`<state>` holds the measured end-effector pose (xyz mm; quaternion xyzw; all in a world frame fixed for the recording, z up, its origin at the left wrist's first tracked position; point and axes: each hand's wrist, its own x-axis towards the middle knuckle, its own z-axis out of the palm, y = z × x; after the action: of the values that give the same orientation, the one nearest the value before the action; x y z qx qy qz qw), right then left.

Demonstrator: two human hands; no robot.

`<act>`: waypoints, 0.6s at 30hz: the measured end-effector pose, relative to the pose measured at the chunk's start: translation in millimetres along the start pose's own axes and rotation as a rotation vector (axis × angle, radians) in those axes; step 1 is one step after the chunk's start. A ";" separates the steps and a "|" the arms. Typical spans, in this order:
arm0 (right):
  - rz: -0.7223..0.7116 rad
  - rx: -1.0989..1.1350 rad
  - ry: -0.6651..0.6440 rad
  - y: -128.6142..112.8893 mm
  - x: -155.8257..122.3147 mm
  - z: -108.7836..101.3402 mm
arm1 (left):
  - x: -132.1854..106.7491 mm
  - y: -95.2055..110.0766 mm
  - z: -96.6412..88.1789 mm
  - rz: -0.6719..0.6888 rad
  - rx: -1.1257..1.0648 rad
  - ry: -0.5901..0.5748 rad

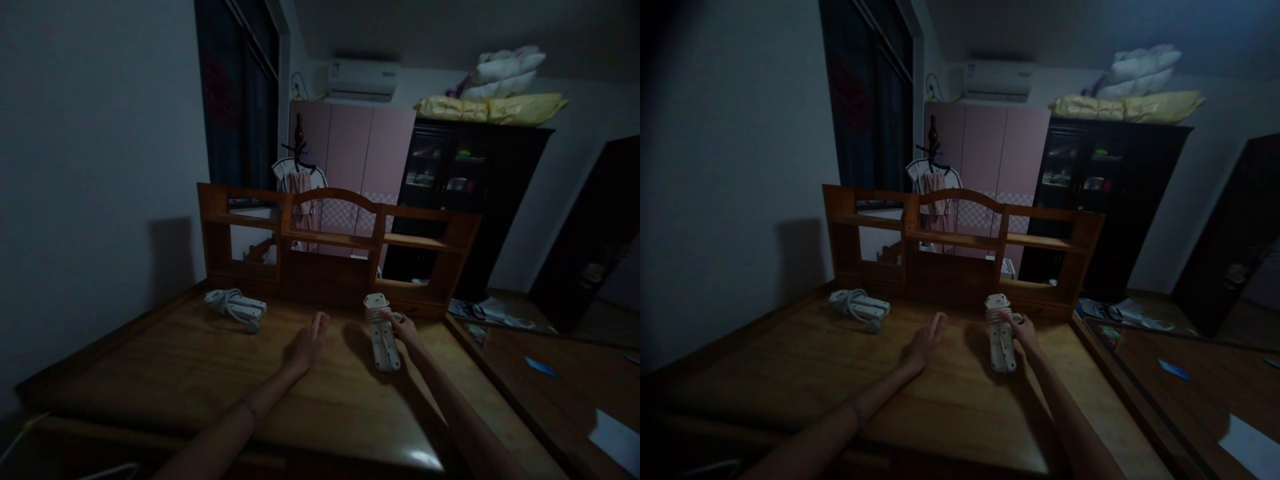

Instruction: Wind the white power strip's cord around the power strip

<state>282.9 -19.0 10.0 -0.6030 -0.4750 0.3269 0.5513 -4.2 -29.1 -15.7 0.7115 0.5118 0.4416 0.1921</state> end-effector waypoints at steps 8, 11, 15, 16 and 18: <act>0.150 -0.134 0.138 7.3 21.0 -115.1 | -6.3 10.5 6.0 0.094 0.071 -0.094; 0.192 -0.148 0.161 9.7 21.8 -131.5 | -5.6 8.6 6.8 0.114 0.086 -0.109; 0.217 -0.305 0.181 8.6 22.8 -136.1 | -1.2 4.9 4.7 0.103 0.101 -0.104; 0.212 -0.346 0.191 7.7 24.0 -136.2 | -0.3 4.5 4.2 0.100 0.105 -0.108; 0.170 -0.417 0.241 6.2 27.1 -136.5 | 0.7 4.4 4.1 0.098 0.114 -0.121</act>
<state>418.7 -41.7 31.8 -0.7760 -0.4105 0.1928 0.4384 1.7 -29.4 -14.4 0.7710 0.4879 0.3768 0.1601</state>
